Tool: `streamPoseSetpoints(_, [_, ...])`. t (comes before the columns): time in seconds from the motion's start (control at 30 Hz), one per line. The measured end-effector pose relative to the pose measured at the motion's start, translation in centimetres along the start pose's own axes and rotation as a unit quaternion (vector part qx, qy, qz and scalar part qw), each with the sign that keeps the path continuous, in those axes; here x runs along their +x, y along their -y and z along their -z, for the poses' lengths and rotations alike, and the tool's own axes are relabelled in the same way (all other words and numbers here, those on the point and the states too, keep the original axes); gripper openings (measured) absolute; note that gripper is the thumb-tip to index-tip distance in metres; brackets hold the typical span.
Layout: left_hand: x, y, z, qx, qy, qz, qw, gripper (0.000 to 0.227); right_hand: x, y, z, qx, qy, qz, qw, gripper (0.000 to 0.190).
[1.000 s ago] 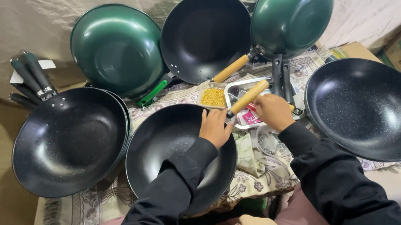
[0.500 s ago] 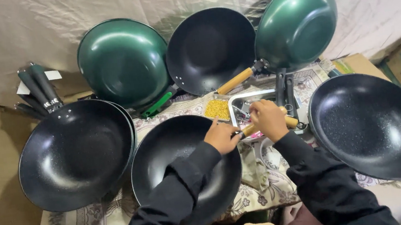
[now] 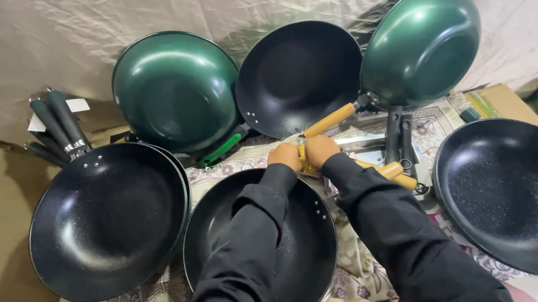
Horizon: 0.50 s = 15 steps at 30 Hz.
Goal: Attaching wooden handles to metal woks and applying small labels to the finished products.
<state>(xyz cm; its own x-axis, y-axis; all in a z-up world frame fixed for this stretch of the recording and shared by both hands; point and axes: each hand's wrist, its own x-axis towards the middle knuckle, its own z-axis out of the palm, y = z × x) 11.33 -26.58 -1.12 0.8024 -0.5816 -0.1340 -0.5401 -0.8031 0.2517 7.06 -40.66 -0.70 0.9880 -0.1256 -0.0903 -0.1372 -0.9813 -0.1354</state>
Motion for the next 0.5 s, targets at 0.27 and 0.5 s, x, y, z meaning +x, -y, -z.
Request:
streamPoseSetpoints(0.27, [-1.7,-2.0,4.1,-0.04,0.085,0.005,0.996,0.028,-6.3,6.3,10.8,-0.041,0.069,0.061,0.995,0.022])
streamPoseSetpoints(0.5, [-3.8,-2.1,7.4,-0.082,0.05,0.01,0.995,0.016,-3.5,2.4,7.6,0.016,0.075,0.036,0.996,0.02])
